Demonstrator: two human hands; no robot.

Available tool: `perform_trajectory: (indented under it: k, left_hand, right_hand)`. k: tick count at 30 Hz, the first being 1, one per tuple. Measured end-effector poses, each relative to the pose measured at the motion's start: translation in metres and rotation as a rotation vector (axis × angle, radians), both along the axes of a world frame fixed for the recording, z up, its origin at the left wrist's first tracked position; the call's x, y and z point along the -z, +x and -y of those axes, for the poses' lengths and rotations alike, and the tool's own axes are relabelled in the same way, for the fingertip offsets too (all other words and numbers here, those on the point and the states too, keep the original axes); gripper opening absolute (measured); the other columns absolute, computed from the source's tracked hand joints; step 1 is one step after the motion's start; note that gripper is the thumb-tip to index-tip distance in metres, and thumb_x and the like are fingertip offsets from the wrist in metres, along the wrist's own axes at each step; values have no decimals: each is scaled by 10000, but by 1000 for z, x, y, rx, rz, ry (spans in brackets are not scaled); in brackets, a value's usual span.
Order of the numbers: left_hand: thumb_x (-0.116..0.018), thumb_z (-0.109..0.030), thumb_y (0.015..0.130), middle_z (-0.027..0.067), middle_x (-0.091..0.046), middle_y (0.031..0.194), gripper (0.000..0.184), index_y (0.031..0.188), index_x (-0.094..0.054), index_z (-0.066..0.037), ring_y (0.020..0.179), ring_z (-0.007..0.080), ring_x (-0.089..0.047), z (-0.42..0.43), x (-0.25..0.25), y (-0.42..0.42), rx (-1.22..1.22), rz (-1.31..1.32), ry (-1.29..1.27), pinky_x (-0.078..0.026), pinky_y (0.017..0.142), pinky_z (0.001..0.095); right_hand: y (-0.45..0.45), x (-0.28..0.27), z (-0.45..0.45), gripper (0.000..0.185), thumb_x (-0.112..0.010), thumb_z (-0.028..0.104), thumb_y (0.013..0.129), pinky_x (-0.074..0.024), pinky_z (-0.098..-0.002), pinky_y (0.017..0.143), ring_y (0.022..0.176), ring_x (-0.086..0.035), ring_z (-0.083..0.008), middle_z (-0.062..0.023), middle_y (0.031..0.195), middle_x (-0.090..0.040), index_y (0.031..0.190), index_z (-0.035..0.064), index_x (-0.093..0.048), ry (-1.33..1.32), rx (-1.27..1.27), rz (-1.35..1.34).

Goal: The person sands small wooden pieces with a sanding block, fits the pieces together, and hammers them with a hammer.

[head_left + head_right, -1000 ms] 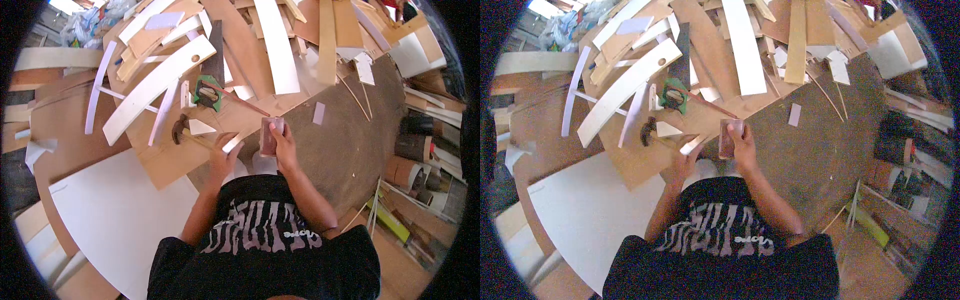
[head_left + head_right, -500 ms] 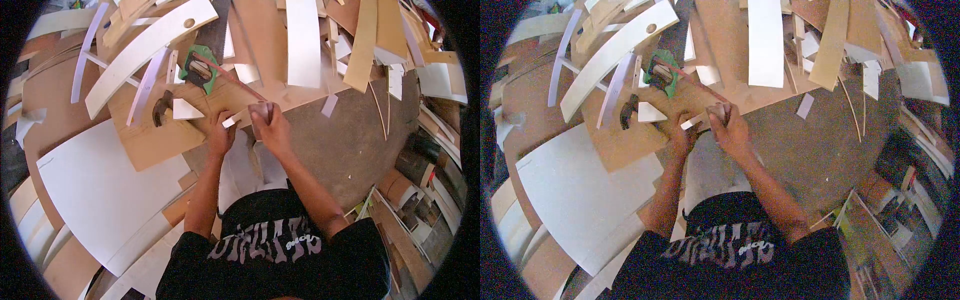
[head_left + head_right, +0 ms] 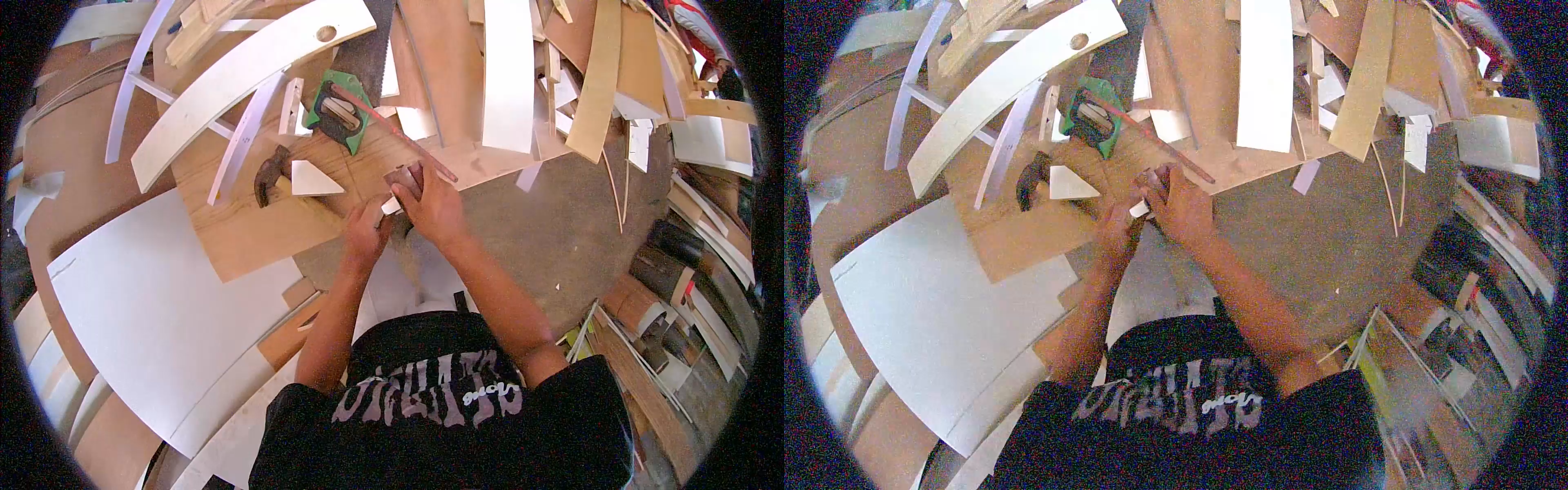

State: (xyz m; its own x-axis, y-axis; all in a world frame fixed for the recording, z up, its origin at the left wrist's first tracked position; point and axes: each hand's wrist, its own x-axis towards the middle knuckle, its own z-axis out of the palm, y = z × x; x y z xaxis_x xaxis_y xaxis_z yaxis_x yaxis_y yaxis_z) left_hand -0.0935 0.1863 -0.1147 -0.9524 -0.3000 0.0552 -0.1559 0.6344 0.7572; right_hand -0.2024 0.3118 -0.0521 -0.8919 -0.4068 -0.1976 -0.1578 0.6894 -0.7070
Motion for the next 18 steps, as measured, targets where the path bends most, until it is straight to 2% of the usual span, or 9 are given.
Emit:
perform_trajectory:
  k: [3, 5, 7, 9, 12, 13, 15, 18]
  left_hand:
    - [-669, -37, 787, 172, -681, 1078, 376, 1161, -629, -51, 998, 387, -639, 3, -7, 1, 31, 45, -23, -514, 858, 454]
    - [-643, -8, 786, 180, -680, 1056, 368, 1152, -627, -42, 951, 384, -651, 4, -14, 0, 35, -41, 32, -528, 806, 456]
    - [-636, 0, 788, 184, -677, 1058, 361, 1147, -629, -38, 945, 388, -650, 1, -18, -1, 24, -19, 34, -528, 802, 459]
    - [-630, 8, 789, 188, -674, 1059, 355, 1141, -631, -34, 939, 392, -650, 2, -20, 0, 29, 2, 31, -528, 798, 462]
    - [-627, 10, 786, 192, -667, 1055, 365, 1149, -624, -27, 926, 396, -651, 4, -10, -4, 50, -87, -29, -528, 798, 471]
    - [-628, 10, 783, 191, -665, 1052, 369, 1150, -623, -29, 929, 394, -651, 3, -5, -1, 38, -100, 23, -531, 796, 466]
    - [-628, 10, 780, 190, -663, 1048, 374, 1152, -623, -30, 932, 391, -652, 2, -7, -1, 41, -112, 75, -533, 794, 461]
    - [-632, 12, 774, 180, -665, 1040, 384, 1155, -623, -38, 932, 383, -654, 7, -22, -8, 52, -42, -41, -540, 779, 442]
  right_hand:
    - [3, 1, 3, 503, -723, 335, 880, -533, -495, 730, 845, -675, -435, -222, 951, -687, 1173, -19, -518, -53, 14, -22]
    - [0, 21, 0, 489, -723, 309, 880, -533, -499, 732, 854, -674, -437, -224, 956, -687, 1175, -20, -513, -19, 30, -85]
    - [-7, 46, -4, 476, -723, 283, 880, -533, -502, 734, 862, -674, -440, -226, 961, -686, 1177, -21, -509, 10, 35, -139]
    - [-17, 66, -13, 421, -715, 238, 883, -529, -507, 741, 864, -667, -449, -228, 952, -683, 1144, -19, -506, 7, 146, -185]
    - [1, 10, 2, 390, -703, 236, 892, -526, -511, 740, 862, -662, -459, -237, 946, -680, 1107, -20, -502, -92, 53, -43]
    - [0, 24, -1, 390, -703, 236, 892, -526, -511, 740, 862, -662, -459, -237, 946, -680, 1107, -20, -502, -86, 61, -33]
    - [-9, 46, -4, 395, -709, 247, 888, -527, -507, 742, 856, -662, -462, -238, 951, -681, 1094, -19, -503, 98, 141, -140]
    - [-12, 29, -7, 411, -706, 267, 891, -525, -508, 739, 860, -660, -466, -236, 964, -682, 1105, -21, -505, -25, 51, -84]
